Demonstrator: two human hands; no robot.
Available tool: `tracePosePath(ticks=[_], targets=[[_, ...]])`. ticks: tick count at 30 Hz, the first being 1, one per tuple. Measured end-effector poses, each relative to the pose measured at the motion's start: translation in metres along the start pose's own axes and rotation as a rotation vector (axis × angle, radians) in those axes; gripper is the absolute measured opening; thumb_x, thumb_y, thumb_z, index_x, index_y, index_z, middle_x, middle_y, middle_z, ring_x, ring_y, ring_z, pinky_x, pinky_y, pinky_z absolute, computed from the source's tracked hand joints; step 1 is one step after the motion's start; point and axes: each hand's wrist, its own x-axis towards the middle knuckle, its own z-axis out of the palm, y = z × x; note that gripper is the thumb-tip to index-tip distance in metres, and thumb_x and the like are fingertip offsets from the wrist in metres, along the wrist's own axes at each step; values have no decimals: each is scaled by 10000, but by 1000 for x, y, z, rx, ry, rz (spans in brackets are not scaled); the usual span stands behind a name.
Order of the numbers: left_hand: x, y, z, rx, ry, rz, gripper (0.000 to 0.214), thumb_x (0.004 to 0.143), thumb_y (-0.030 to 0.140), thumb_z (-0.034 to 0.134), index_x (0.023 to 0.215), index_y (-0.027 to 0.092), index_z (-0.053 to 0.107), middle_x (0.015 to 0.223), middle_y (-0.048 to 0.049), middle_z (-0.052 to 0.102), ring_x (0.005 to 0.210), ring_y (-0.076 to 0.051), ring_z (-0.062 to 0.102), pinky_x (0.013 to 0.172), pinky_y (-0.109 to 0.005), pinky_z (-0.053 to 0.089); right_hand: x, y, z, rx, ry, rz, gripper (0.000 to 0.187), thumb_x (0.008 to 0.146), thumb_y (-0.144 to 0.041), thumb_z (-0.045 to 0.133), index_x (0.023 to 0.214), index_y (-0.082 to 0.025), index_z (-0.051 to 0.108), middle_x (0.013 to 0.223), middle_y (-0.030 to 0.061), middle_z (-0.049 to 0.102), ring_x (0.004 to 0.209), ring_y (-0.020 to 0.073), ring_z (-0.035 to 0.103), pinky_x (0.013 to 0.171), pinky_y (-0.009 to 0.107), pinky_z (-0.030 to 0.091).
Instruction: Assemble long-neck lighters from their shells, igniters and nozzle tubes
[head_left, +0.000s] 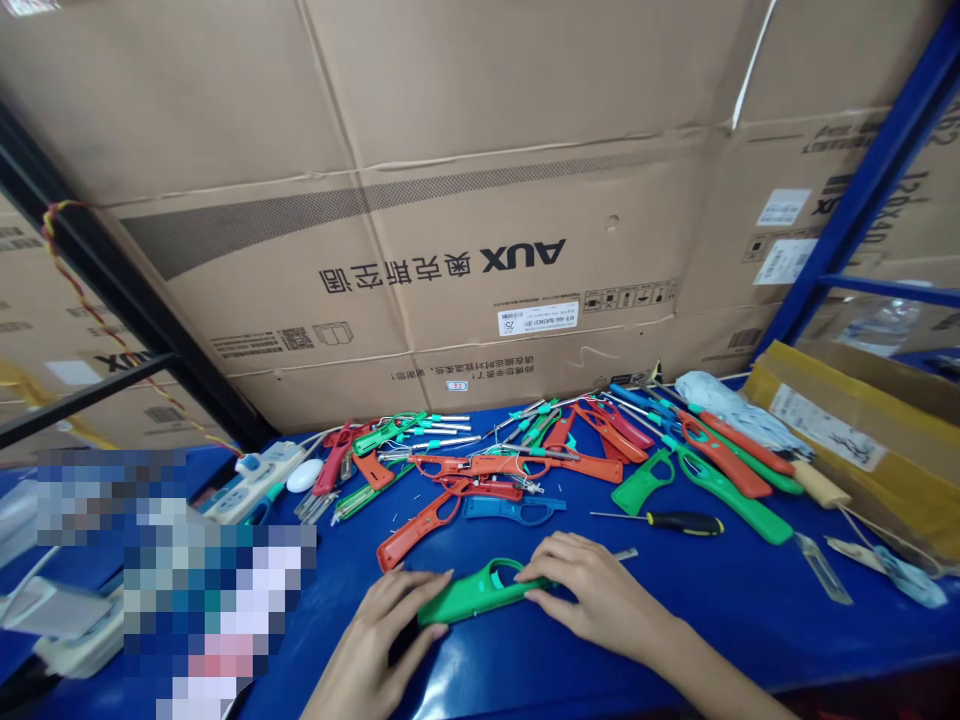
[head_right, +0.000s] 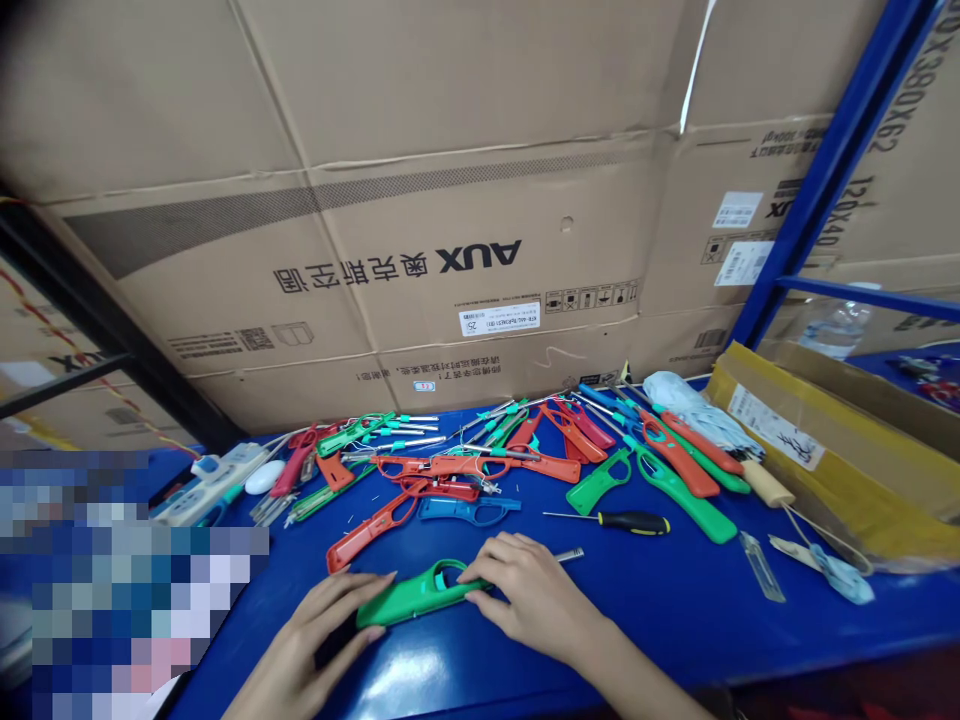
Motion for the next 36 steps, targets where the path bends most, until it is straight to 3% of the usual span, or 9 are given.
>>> tracePosePath(ticks=[36], targets=[[2, -6, -1, -45, -22, -7, 325, 842, 361, 634, 1166, 364, 625, 1118, -12, 682, 1029, -195, 648, 899, -324, 539, -6, 0, 8, -25, 44, -5, 180, 903, -242, 560, 1032, -285, 677, 941, 10, 657, 877, 169, 597, 794, 278, 446]])
